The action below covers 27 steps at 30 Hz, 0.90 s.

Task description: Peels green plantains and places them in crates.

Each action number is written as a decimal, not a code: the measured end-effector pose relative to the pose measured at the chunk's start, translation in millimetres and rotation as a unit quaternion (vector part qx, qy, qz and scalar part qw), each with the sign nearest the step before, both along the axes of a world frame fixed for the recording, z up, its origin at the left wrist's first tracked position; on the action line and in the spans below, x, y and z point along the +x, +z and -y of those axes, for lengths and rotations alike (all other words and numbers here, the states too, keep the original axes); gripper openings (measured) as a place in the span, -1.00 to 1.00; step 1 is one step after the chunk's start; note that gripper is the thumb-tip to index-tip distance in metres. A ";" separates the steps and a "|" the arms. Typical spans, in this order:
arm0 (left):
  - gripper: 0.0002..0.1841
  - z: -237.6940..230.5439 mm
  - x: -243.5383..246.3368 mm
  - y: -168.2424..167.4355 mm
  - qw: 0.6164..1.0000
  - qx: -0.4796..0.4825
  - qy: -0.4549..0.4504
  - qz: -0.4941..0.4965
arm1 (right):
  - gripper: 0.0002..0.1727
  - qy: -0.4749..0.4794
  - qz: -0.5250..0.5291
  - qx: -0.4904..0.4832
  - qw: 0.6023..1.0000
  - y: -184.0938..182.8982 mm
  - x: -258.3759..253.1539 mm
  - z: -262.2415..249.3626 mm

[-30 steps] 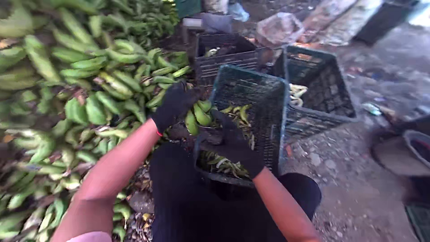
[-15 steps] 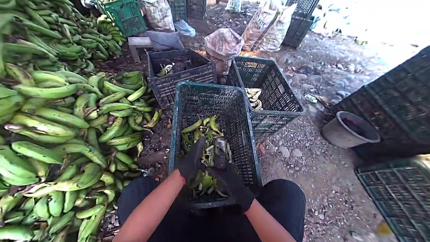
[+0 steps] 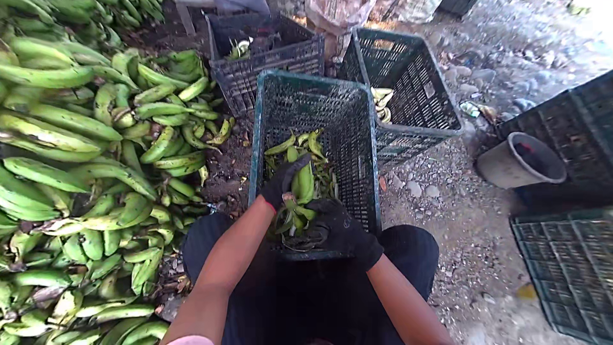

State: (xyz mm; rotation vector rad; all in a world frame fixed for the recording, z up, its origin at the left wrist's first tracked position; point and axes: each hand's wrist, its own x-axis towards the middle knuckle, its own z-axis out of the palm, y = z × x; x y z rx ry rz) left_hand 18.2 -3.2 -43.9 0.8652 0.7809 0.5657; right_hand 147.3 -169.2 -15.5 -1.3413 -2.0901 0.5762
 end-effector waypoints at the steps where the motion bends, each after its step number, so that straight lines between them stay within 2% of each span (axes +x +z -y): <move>1: -0.54 -2.4 1.5 8.1 0.998 0.016 0.049 -0.027 | -0.56 -0.018 -0.023 -0.017 0.999 -3.5 -1.8 1.9; 4: -0.36 -7.9 0.0 33.0 0.969 0.093 0.197 -0.113 | -0.66 -0.128 -0.159 -0.046 0.978 -10.6 -13.0 9.6; 7: -0.26 -12.6 -6.2 41.5 0.933 0.163 0.264 -0.185 | -0.59 -0.212 -0.246 -0.090 0.941 -2.1 -37.4 15.4; 10: -0.22 -12.6 -10.8 48.7 0.912 0.203 0.255 -0.247 | -0.58 -0.261 -0.322 -0.131 0.901 9.9 -59.1 23.1; 15: -0.31 -7.2 -6.1 46.3 0.904 0.255 0.249 -0.237 | -0.75 -0.333 -0.356 -0.183 0.854 31.0 -74.3 33.6; 19: -0.43 -3.0 0.6 45.8 0.910 0.252 0.245 -0.221 | -0.79 -0.349 -0.367 -0.178 0.844 37.1 -82.0 39.8; 27: -0.39 -0.3 0.3 45.4 0.920 0.231 0.204 -0.244 | -0.82 -0.371 -0.340 -0.218 0.836 50.0 -88.5 46.7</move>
